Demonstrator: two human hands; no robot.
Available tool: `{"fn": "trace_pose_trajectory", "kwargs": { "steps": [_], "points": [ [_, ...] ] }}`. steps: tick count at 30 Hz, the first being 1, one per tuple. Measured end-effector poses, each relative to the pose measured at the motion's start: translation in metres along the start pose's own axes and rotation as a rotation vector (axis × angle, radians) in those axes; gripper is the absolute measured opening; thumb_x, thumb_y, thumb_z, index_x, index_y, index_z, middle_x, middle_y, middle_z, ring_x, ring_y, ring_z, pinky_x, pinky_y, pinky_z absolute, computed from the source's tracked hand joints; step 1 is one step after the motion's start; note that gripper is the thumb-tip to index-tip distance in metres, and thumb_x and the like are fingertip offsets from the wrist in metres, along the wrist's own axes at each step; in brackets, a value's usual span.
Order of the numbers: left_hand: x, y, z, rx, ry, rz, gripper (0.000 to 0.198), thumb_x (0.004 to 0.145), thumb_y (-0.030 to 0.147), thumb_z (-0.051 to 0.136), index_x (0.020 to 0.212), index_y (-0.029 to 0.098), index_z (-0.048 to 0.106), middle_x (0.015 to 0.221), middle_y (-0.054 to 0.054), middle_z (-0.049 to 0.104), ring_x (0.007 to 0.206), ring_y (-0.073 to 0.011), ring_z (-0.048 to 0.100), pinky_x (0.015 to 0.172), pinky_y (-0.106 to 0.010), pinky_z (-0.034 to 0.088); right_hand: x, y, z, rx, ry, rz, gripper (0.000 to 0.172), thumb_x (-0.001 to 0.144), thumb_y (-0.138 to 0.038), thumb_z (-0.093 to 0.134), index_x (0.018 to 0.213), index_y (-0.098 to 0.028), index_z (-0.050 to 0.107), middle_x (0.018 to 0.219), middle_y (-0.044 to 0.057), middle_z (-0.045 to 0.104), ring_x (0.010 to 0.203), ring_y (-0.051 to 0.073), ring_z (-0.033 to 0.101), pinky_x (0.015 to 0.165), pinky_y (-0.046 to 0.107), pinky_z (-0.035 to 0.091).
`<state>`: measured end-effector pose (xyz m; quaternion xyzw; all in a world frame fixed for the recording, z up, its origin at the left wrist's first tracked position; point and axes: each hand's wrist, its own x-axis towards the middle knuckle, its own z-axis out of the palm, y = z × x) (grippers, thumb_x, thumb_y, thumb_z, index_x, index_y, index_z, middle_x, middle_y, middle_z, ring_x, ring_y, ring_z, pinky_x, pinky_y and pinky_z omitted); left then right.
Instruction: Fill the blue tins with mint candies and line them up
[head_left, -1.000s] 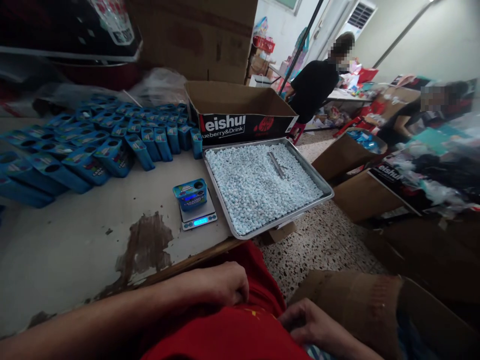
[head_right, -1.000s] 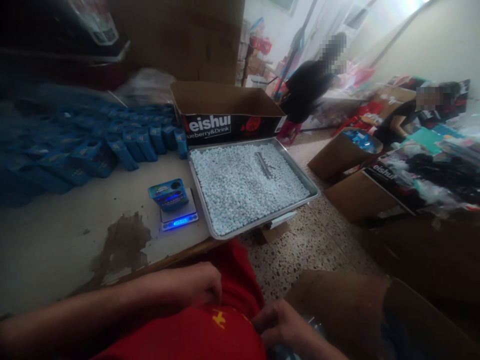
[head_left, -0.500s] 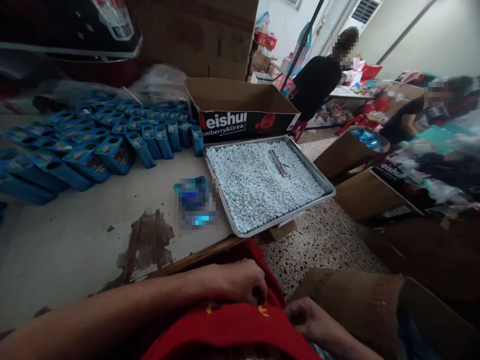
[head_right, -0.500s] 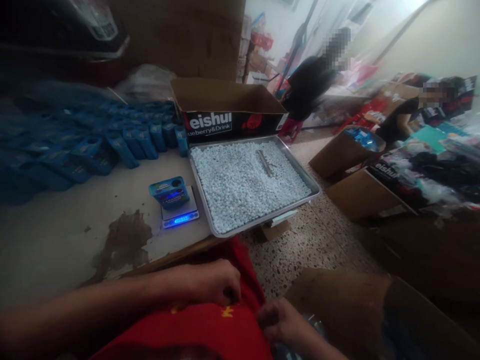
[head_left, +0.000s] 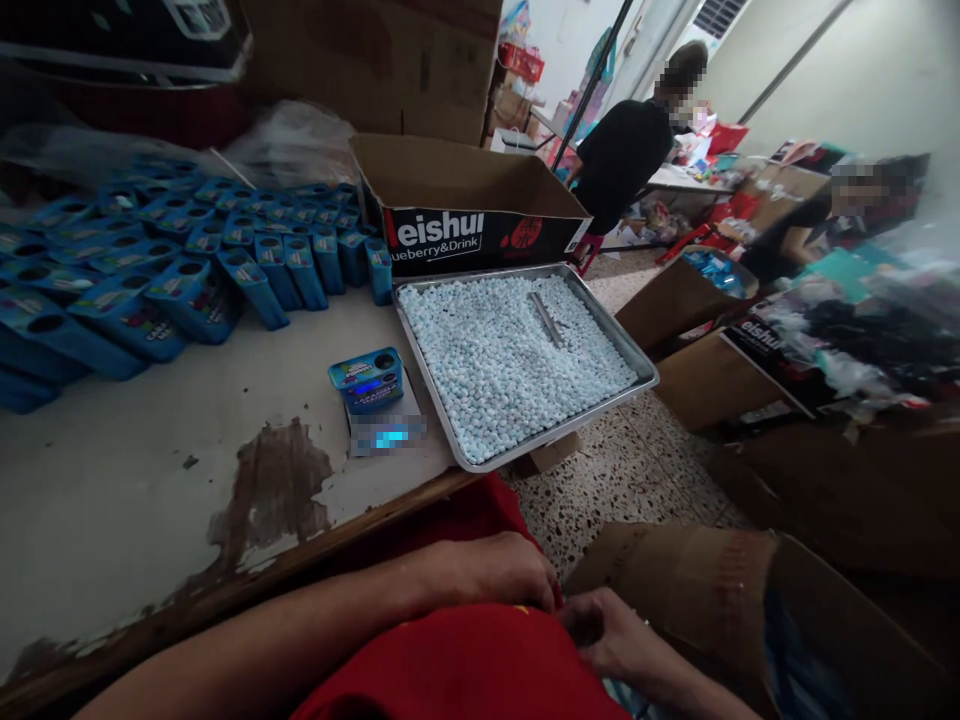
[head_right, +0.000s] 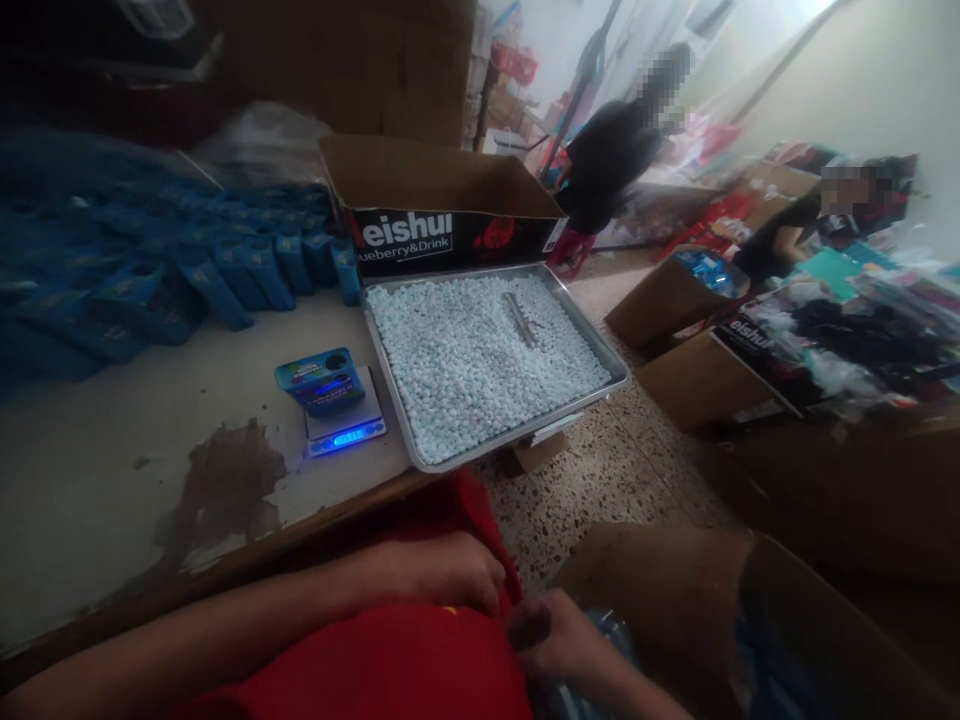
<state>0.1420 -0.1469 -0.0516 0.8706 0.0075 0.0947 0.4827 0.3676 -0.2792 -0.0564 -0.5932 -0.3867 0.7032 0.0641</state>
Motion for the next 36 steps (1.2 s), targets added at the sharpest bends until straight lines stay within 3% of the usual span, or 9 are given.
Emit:
{"fn": "trace_pose_trajectory", "kwargs": {
  "steps": [6,15,19,23,26,30,36],
  "points": [
    [-0.005,-0.005,0.004,-0.066,-0.080,0.051,0.010,0.090,0.010,0.072,0.089,0.017,0.078,0.107,-0.002,0.080,0.095,-0.0162,0.073,0.080,-0.020,0.053,0.006,-0.024,-0.006,-0.064,-0.081,0.058,0.018,0.054,-0.023,0.075,0.068,-0.012,0.071,0.060,-0.003,0.061,0.056,0.010,0.052,0.056,0.021,0.039],
    [-0.029,0.013,-0.014,-0.002,-0.032,0.157,0.018,0.095,0.011,0.065,0.082,0.020,0.073,0.097,-0.005,0.076,0.092,-0.0172,0.069,0.081,-0.025,0.051,0.009,-0.027,0.000,-0.133,-0.064,0.044,0.028,0.049,-0.024,0.078,0.074,-0.015,0.067,0.064,-0.005,0.060,0.061,0.010,0.051,0.060,0.023,0.039],
    [-0.025,0.013,-0.002,0.288,-0.017,0.201,0.017,0.099,0.017,0.068,0.083,0.019,0.071,0.095,-0.004,0.075,0.090,-0.0161,0.067,0.069,-0.028,0.047,0.008,-0.028,0.001,-0.151,-0.046,0.007,0.028,0.048,-0.023,0.077,0.069,-0.017,0.060,0.061,-0.008,0.051,0.061,0.009,0.045,0.058,0.022,0.032],
    [-0.022,0.008,0.017,0.504,0.046,0.118,0.023,0.098,0.022,0.072,0.076,0.018,0.068,0.089,-0.003,0.072,0.077,-0.0153,0.061,0.052,-0.031,0.034,0.004,-0.026,0.000,-0.129,-0.050,-0.049,0.028,0.052,-0.022,0.077,0.070,-0.017,0.056,0.062,-0.008,0.047,0.063,0.007,0.039,0.056,0.022,0.026],
    [-0.021,0.005,0.023,0.540,0.089,0.117,0.024,0.100,0.024,0.068,0.077,0.018,0.068,0.086,-0.003,0.071,0.072,-0.0147,0.058,0.051,-0.031,0.031,0.002,-0.020,0.003,-0.060,-0.029,-0.101,0.030,0.055,-0.023,0.078,0.077,-0.017,0.057,0.067,-0.007,0.051,0.066,0.009,0.042,0.058,0.022,0.027],
    [-0.020,0.003,0.022,0.538,0.076,0.143,0.023,0.098,0.023,0.072,0.076,0.017,0.069,0.087,-0.003,0.071,0.074,-0.0151,0.060,0.053,-0.031,0.035,0.004,-0.007,0.010,0.015,0.052,-0.148,0.036,0.053,-0.022,0.081,0.074,-0.019,0.051,0.067,-0.006,0.049,0.067,0.009,0.039,0.058,0.022,0.027],
    [-0.028,0.003,0.022,0.492,0.076,0.132,0.015,0.092,0.026,0.080,0.082,0.018,0.074,0.083,-0.001,0.070,0.069,-0.0138,0.058,0.052,-0.032,0.035,0.002,-0.003,0.011,0.050,0.035,-0.125,0.041,0.052,-0.024,0.085,0.075,-0.019,0.051,0.068,-0.007,0.050,0.067,0.009,0.041,0.059,0.022,0.029]
  ]
}}
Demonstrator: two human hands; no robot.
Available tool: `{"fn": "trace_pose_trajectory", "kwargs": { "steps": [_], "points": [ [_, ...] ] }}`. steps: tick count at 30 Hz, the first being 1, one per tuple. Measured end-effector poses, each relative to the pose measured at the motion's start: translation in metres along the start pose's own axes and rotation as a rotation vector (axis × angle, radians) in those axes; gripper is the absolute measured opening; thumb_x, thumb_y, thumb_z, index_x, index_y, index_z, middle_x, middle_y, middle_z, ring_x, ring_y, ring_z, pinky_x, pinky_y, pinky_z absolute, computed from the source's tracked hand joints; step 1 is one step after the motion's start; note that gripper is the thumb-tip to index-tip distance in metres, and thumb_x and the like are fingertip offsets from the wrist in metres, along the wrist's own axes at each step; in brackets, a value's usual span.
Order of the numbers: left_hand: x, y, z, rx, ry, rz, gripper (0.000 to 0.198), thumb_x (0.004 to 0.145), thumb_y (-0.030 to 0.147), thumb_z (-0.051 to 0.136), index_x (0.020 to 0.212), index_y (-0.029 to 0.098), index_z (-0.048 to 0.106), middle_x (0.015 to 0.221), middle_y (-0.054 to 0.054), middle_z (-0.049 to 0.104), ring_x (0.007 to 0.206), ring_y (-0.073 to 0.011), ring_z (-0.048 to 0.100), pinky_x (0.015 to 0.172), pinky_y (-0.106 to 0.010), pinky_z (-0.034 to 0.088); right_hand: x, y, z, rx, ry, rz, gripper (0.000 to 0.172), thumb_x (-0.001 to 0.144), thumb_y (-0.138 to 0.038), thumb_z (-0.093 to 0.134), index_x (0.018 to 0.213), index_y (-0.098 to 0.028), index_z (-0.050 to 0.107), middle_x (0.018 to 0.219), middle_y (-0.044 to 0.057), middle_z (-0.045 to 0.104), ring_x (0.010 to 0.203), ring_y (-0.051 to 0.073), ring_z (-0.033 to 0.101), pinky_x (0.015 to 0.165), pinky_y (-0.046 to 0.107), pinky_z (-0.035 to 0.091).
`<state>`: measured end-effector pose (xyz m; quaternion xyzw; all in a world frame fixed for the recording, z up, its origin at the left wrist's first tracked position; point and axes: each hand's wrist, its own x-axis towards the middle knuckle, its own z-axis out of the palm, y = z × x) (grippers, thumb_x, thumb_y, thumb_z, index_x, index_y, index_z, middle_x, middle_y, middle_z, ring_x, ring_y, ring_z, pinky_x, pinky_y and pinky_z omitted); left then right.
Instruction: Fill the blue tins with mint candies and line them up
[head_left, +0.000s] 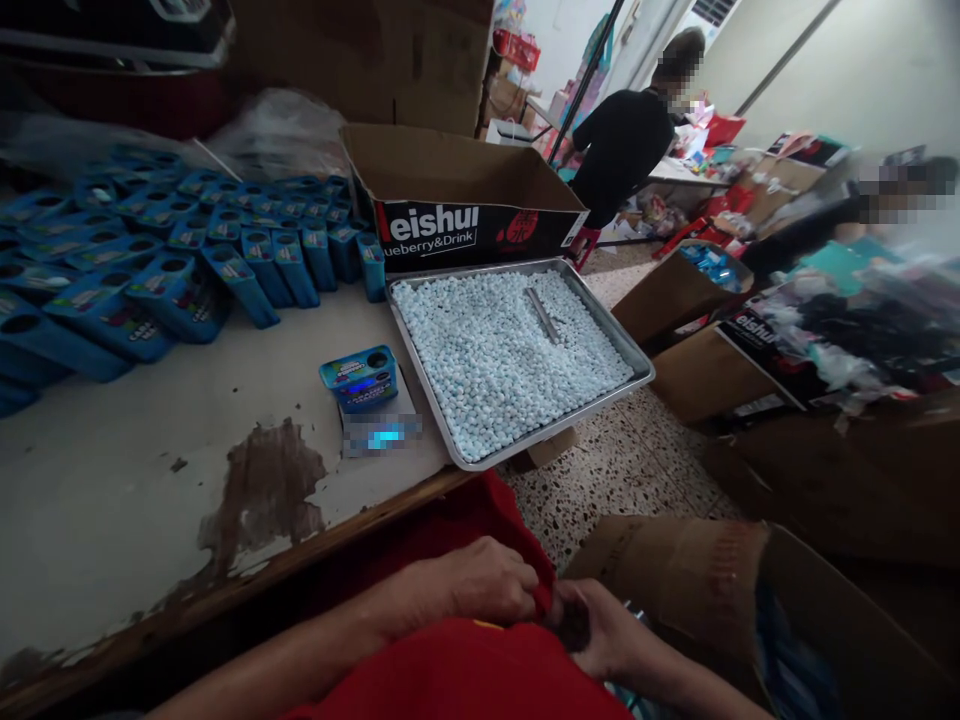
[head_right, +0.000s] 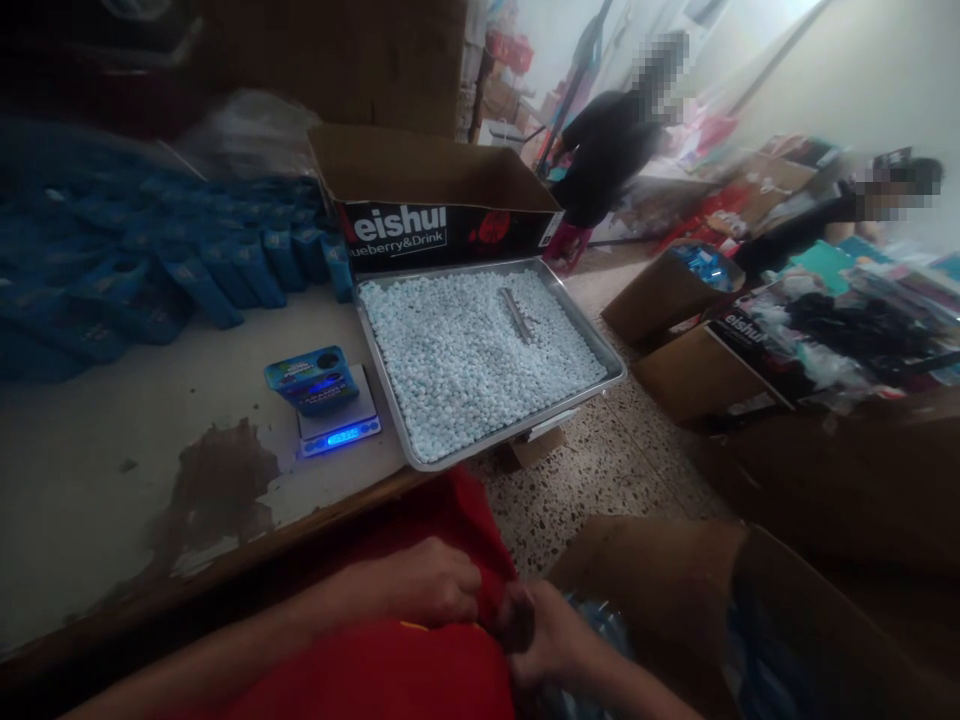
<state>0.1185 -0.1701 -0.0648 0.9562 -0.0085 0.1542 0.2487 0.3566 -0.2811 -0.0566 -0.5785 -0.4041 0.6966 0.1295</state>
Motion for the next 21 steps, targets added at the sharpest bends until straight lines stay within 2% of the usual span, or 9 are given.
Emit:
{"fn": "trace_pose_trajectory", "kwargs": {
  "steps": [5,9,12,15,17,18,21],
  "points": [
    [-0.008,-0.002,0.006,-0.038,0.058,0.007,0.015,0.091,0.020,0.079,0.078,0.016,0.074,0.074,-0.002,0.067,0.062,-0.0132,0.055,0.050,-0.031,0.029,-0.002,-0.017,0.000,-0.041,-0.033,0.075,0.044,0.049,-0.027,0.086,0.074,-0.020,0.051,0.066,-0.006,0.054,0.066,0.010,0.045,0.060,0.022,0.032],
    [-0.012,-0.003,0.007,-0.081,0.142,-0.006,0.019,0.092,0.019,0.079,0.074,0.016,0.073,0.071,-0.003,0.066,0.060,-0.0138,0.054,0.049,-0.032,0.028,0.002,-0.021,0.001,-0.081,-0.065,0.065,0.042,0.048,-0.026,0.084,0.073,-0.021,0.050,0.062,-0.008,0.052,0.062,0.008,0.043,0.057,0.021,0.030],
    [-0.011,-0.004,-0.003,-0.237,0.149,-0.033,0.010,0.092,0.016,0.078,0.082,0.016,0.077,0.077,-0.003,0.070,0.064,-0.0141,0.060,0.052,-0.030,0.035,0.001,-0.029,-0.008,-0.190,-0.110,0.084,0.035,0.053,-0.025,0.083,0.076,-0.019,0.057,0.064,-0.007,0.056,0.062,0.009,0.047,0.057,0.021,0.031],
    [-0.015,-0.009,-0.023,-0.438,0.138,-0.084,0.007,0.096,0.018,0.074,0.098,0.017,0.080,0.089,-0.004,0.077,0.076,-0.0131,0.070,0.066,-0.021,0.049,0.000,-0.060,-0.030,-0.421,-0.203,0.063,0.027,0.060,-0.024,0.084,0.083,-0.017,0.071,0.071,-0.003,0.065,0.066,0.013,0.055,0.058,0.022,0.036],
    [-0.027,-0.012,-0.042,-0.473,0.191,-0.215,0.014,0.101,0.021,0.068,0.104,0.018,0.081,0.096,-0.005,0.079,0.082,-0.0133,0.073,0.075,-0.020,0.053,0.005,-0.093,-0.045,-0.585,-0.139,-0.041,0.028,0.066,-0.027,0.086,0.091,-0.018,0.078,0.075,-0.001,0.069,0.068,0.015,0.058,0.060,0.024,0.040],
    [-0.037,-0.013,-0.053,-0.447,0.251,-0.309,0.017,0.103,0.022,0.065,0.105,0.019,0.082,0.097,-0.005,0.080,0.083,-0.0141,0.074,0.077,-0.020,0.054,0.010,-0.111,-0.050,-0.638,-0.039,-0.118,0.027,0.073,-0.031,0.085,0.096,-0.019,0.080,0.076,0.000,0.070,0.069,0.016,0.059,0.061,0.026,0.042],
    [-0.084,-0.003,-0.081,-0.223,0.511,-0.621,0.024,0.105,0.021,0.059,0.105,0.022,0.083,0.094,-0.005,0.079,0.080,-0.0148,0.074,0.077,-0.023,0.056,0.039,-0.164,-0.054,-0.614,0.221,-0.337,0.029,0.092,-0.046,0.074,0.100,-0.019,0.080,0.083,0.004,0.074,0.073,0.019,0.065,0.066,0.030,0.048]
  ]
}}
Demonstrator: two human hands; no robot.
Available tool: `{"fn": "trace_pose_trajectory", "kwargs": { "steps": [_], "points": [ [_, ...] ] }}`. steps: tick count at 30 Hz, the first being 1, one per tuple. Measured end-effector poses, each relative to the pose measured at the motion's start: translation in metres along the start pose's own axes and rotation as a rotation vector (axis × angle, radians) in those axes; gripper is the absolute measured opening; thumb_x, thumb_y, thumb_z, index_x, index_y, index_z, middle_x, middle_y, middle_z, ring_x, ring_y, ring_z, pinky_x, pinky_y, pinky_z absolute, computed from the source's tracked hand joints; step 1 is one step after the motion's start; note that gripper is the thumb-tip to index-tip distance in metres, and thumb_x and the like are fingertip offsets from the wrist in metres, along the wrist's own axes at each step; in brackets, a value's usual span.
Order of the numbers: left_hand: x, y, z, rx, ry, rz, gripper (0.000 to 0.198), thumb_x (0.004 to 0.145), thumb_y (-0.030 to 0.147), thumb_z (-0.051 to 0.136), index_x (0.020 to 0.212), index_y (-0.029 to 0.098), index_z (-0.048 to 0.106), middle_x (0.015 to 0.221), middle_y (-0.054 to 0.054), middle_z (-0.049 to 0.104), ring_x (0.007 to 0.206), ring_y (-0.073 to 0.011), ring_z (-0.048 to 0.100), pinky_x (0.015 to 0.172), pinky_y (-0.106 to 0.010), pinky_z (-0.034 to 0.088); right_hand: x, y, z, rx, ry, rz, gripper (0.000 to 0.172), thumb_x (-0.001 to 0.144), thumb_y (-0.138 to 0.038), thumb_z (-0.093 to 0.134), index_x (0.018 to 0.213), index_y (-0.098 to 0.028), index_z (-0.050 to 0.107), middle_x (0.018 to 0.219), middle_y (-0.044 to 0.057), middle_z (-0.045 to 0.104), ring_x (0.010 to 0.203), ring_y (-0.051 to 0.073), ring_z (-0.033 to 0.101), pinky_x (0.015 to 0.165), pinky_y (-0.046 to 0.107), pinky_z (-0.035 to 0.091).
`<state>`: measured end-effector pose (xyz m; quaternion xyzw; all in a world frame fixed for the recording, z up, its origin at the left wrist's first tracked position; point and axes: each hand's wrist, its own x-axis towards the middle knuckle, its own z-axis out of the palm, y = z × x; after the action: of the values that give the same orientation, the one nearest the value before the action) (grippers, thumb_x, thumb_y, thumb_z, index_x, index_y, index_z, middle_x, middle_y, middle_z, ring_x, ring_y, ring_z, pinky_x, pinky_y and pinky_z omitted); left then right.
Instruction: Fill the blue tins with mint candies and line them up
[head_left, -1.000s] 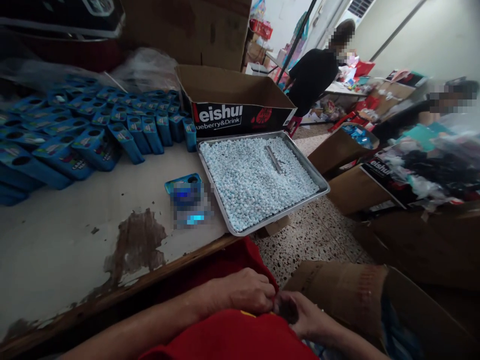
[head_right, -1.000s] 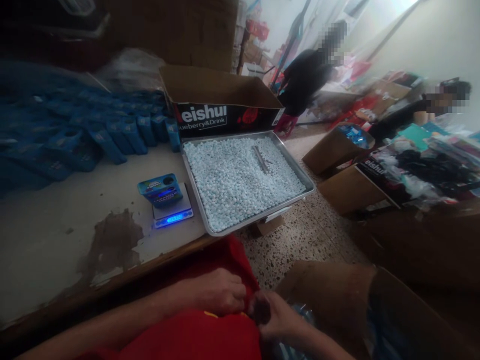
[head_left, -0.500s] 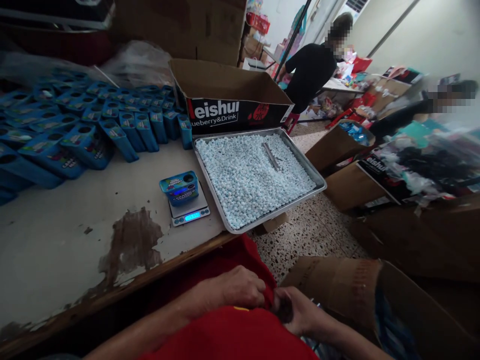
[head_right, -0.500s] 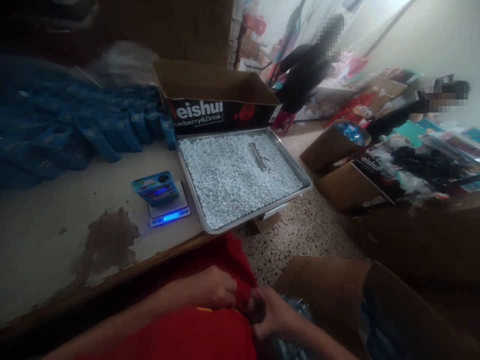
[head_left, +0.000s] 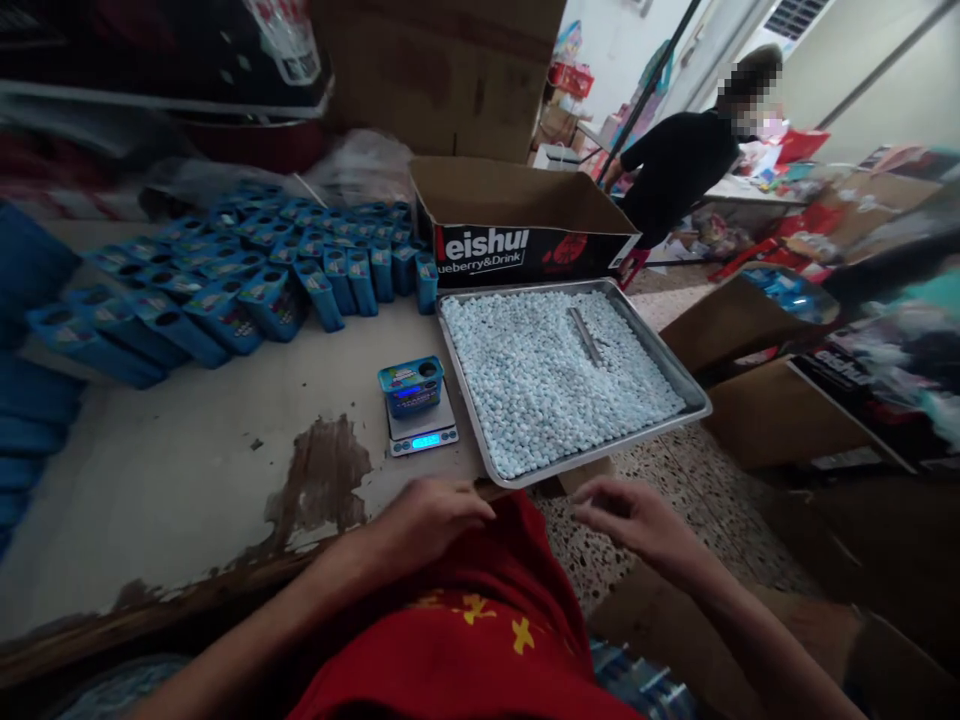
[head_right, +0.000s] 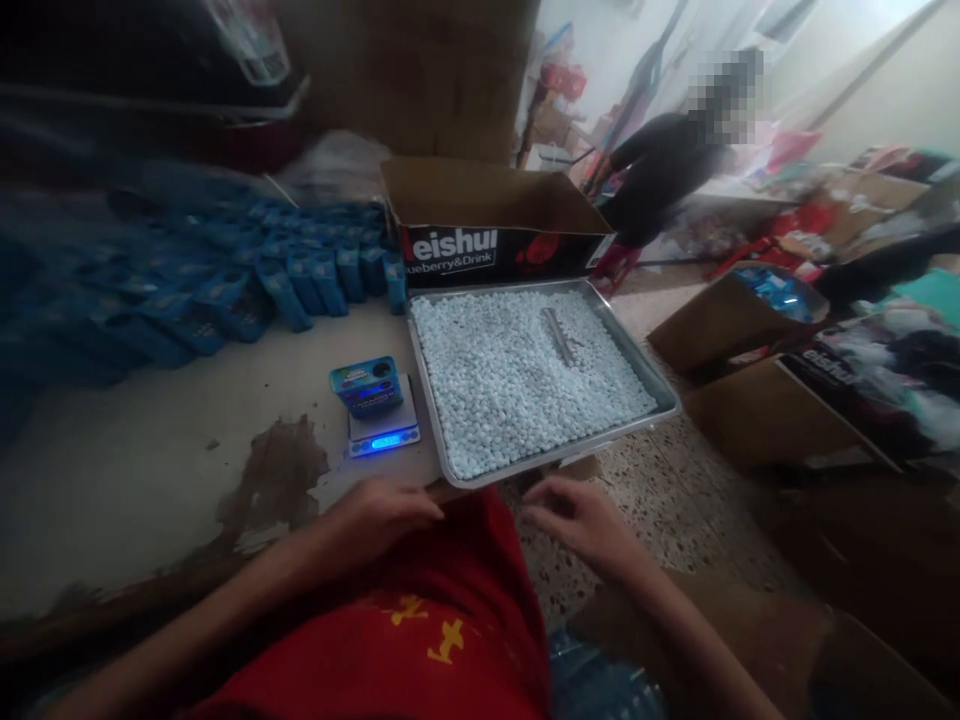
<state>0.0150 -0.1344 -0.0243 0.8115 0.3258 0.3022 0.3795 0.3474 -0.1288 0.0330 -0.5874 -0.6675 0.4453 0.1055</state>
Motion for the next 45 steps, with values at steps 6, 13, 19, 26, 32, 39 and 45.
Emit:
{"fn": "trace_pose_trajectory", "kwargs": {
  "steps": [6,13,19,26,32,39,45],
  "points": [
    [-0.121,0.002,-0.042,0.390,0.600,-0.421,0.014,0.102,0.031,0.066,0.103,0.028,0.080,0.098,0.002,0.081,0.083,-0.0158,0.078,0.076,-0.022,0.060,0.107,-0.038,0.003,-0.348,0.404,-0.550,0.018,0.101,-0.029,0.063,0.111,-0.018,0.074,0.108,0.011,0.076,0.099,0.028,0.069,0.093,0.043,0.054],
    [-0.172,0.009,-0.028,0.981,0.693,-0.435,0.019,0.098,0.016,0.066,0.109,0.027,0.077,0.097,0.000,0.081,0.084,-0.0217,0.076,0.088,-0.036,0.058,0.172,-0.067,0.003,-1.064,0.093,-0.511,0.030,0.101,-0.014,0.053,0.128,-0.014,0.066,0.118,0.017,0.070,0.106,0.033,0.064,0.084,0.041,0.050],
    [-0.133,-0.008,-0.051,0.992,0.670,-0.323,0.029,0.093,0.005,0.068,0.113,0.025,0.077,0.103,-0.004,0.079,0.093,-0.0230,0.074,0.093,-0.038,0.061,0.181,-0.070,-0.018,-0.774,-0.047,-0.416,0.007,0.093,-0.018,0.062,0.098,-0.019,0.067,0.094,0.007,0.069,0.073,0.018,0.061,0.066,0.031,0.039],
    [-0.076,-0.029,-0.068,0.692,0.802,-0.479,0.053,0.094,0.030,0.078,0.145,0.029,0.062,0.122,-0.006,0.075,0.113,-0.0288,0.072,0.106,-0.050,0.060,0.182,-0.063,-0.029,-0.311,-0.002,-0.273,0.011,0.089,-0.032,0.068,0.094,-0.022,0.069,0.071,-0.002,0.060,0.063,0.014,0.051,0.059,0.028,0.035],
    [-0.034,-0.037,-0.070,0.479,0.682,-0.447,0.065,0.095,0.043,0.076,0.154,0.030,0.053,0.138,-0.009,0.069,0.129,-0.0304,0.066,0.112,-0.051,0.056,0.188,-0.065,-0.020,0.077,-0.167,-0.153,0.037,0.098,-0.055,0.066,0.090,-0.019,0.067,0.063,-0.004,0.052,0.055,0.011,0.042,0.054,0.027,0.032],
    [-0.027,-0.046,-0.063,0.275,0.736,-0.620,0.065,0.091,0.052,0.077,0.150,0.031,0.058,0.138,-0.009,0.069,0.124,-0.0304,0.070,0.109,-0.049,0.059,0.204,-0.081,-0.007,0.449,-0.202,-0.206,0.042,0.087,-0.050,0.082,0.111,-0.016,0.080,0.067,-0.004,0.052,0.060,0.010,0.040,0.056,0.026,0.033],
    [-0.016,-0.041,-0.067,0.167,0.778,-0.618,0.064,0.089,0.051,0.078,0.148,0.032,0.060,0.138,-0.006,0.068,0.122,-0.0269,0.070,0.108,-0.046,0.059,0.205,-0.148,0.012,0.249,-0.168,-0.580,0.027,0.096,-0.046,0.074,0.100,-0.020,0.082,0.078,0.001,0.066,0.071,0.014,0.053,0.067,0.030,0.045]
  ]
}}
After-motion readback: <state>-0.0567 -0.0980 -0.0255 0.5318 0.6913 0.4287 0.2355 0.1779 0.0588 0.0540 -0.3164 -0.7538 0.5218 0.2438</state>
